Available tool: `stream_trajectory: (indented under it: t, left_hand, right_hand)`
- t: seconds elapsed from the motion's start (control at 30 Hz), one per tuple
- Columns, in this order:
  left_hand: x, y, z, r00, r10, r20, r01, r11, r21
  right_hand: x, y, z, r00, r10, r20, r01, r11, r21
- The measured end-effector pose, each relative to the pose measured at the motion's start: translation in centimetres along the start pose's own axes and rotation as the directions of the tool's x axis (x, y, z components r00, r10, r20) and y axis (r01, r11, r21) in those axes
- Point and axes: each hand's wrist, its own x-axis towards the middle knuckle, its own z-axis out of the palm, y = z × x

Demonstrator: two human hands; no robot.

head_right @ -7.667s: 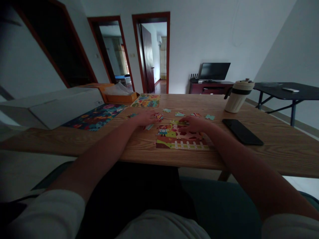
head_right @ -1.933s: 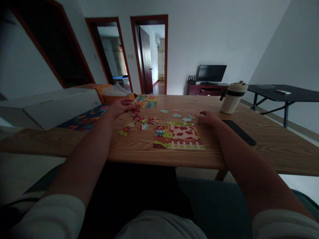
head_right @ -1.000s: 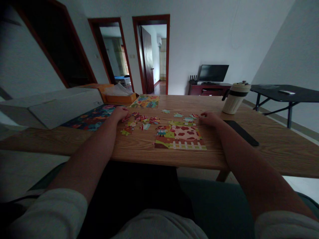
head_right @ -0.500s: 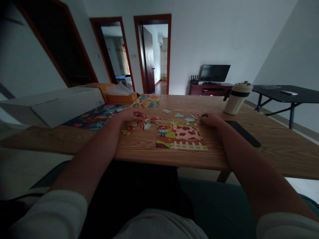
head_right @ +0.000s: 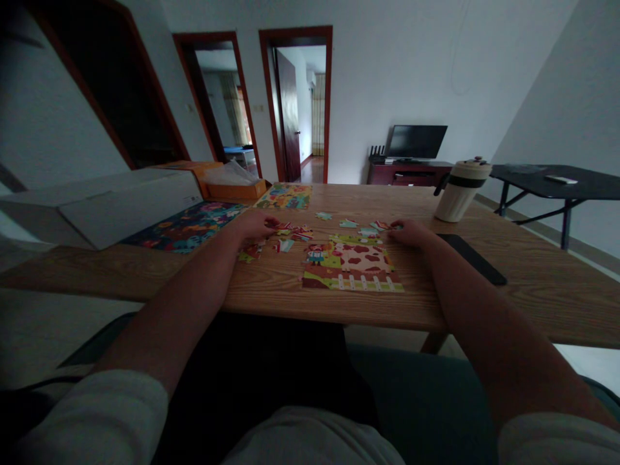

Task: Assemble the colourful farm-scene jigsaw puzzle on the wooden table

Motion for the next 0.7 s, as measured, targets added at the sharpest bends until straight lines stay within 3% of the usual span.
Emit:
stream_trajectory:
  t: [0.17, 0.23, 0.3, 0.37, 0.43, 0.5, 0.53, 0.57, 0.63, 0.7]
  left_hand:
    - [0.0, 0.6, -0.3, 0.994, 0.006, -0.112, -0.008, 1.0, -0.018]
    - [0.0, 1.0, -0.3, 0.993, 0.034, -0.115, -0.037, 0.999, -0.029]
    - [0.0, 1.6, -0.4, 0.98, 0.064, -0.187, -0.081, 0.993, -0.082]
    - [-0.1, 2.2, -0.8, 0.917, 0.082, -0.39, -0.16, 0.972, -0.172]
    - [-0.4, 2.8, -1.8, 0.787, 0.075, -0.612, -0.275, 0.931, -0.239]
    - [-0.9, 3.3, -3.2, 0.691, 0.062, -0.72, -0.356, 0.897, -0.264]
    - [-1.4, 3.5, -4.0, 0.69, 0.069, -0.72, -0.367, 0.892, -0.266]
    - [-1.8, 3.5, -4.8, 0.72, 0.084, -0.689, -0.356, 0.897, -0.263]
    - [-2.7, 3.2, -5.9, 0.843, 0.123, -0.523, -0.283, 0.93, -0.237]
    - [-3.2, 2.4, -6.1, 0.952, 0.13, -0.277, -0.183, 0.967, -0.175]
  right_hand:
    - [-1.2, -2.4, -0.4, 0.993, -0.116, 0.0, 0.115, 0.993, 0.027]
    - [-2.0, -4.4, 0.0, 0.974, -0.225, 0.001, 0.225, 0.974, 0.023]
    - [-3.0, -6.8, 0.9, 0.933, -0.361, -0.001, 0.361, 0.933, -0.006]
    - [-4.0, -9.0, 2.1, 0.886, -0.463, 0.013, 0.464, 0.886, -0.028]
    - [-4.8, -10.8, 3.3, 0.823, -0.561, 0.085, 0.565, 0.824, -0.042]
    - [-5.4, -11.8, 4.2, 0.787, -0.602, 0.135, 0.613, 0.788, -0.059]
    - [-5.5, -12.0, 4.5, 0.763, -0.622, 0.175, 0.639, 0.766, -0.063]
    - [-5.6, -12.1, 4.6, 0.74, -0.639, 0.21, 0.662, 0.747, -0.061]
    - [-5.5, -12.0, 4.6, 0.7, -0.662, 0.27, 0.696, 0.716, -0.048]
    - [-5.4, -11.7, 4.4, 0.669, -0.679, 0.303, 0.721, 0.692, -0.043]
